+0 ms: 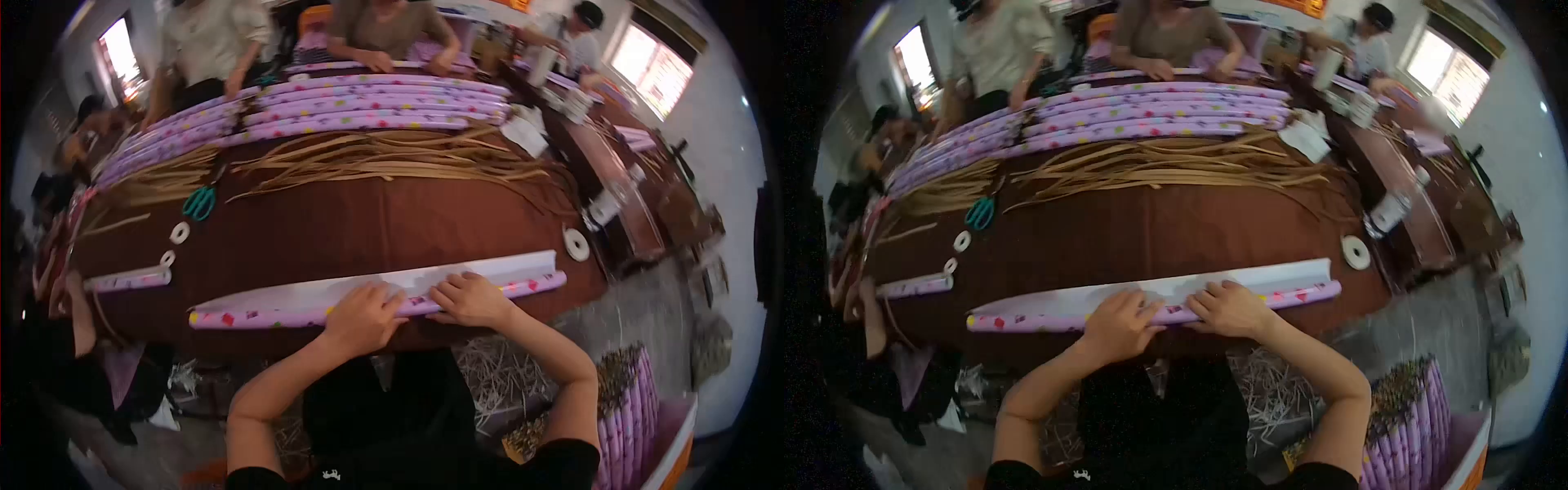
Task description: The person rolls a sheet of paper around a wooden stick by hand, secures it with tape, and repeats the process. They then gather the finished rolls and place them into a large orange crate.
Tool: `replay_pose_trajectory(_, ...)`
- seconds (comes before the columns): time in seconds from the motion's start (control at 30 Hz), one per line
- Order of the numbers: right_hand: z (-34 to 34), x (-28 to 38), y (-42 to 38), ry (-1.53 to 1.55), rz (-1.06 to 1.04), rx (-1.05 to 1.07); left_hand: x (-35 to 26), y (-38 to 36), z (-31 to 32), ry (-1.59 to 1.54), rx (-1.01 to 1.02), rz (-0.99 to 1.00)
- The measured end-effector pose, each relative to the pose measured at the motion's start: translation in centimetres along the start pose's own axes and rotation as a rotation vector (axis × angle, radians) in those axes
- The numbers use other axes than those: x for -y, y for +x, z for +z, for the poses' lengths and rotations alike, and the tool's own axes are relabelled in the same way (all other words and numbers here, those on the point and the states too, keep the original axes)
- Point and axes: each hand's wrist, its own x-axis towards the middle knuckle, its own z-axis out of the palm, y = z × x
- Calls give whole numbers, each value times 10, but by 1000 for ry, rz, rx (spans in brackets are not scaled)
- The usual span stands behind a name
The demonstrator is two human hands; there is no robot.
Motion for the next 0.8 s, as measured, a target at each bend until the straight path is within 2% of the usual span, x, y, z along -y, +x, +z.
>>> replay_pose_trajectory(0.17, 4, -8, -6, 39, -66, 11, -2, 0, -6, -24, 115, -9)
replay_pose_trajectory(0.27, 7, -10, -8, 36, -98, -55, -4, 0, -15, 77, 38, 95)
replay_pose_trajectory(0.33, 4, -13, -10, 74, -95, -73, -5, -8, -21, 138, 33, 67)
replay_pose_trajectory(0.47, 2, -27, -21, 140, -129, -6, 8, -36, -31, 245, 69, -132)
replay_pose_trajectory(0.53, 2, -34, -27, 165, -128, 25, 16, -45, -36, 150, 66, -159)
replay_pose_trajectory(0.8, -9, -48, -54, 177, -83, 78, 23, -60, -47, 138, 39, -165)
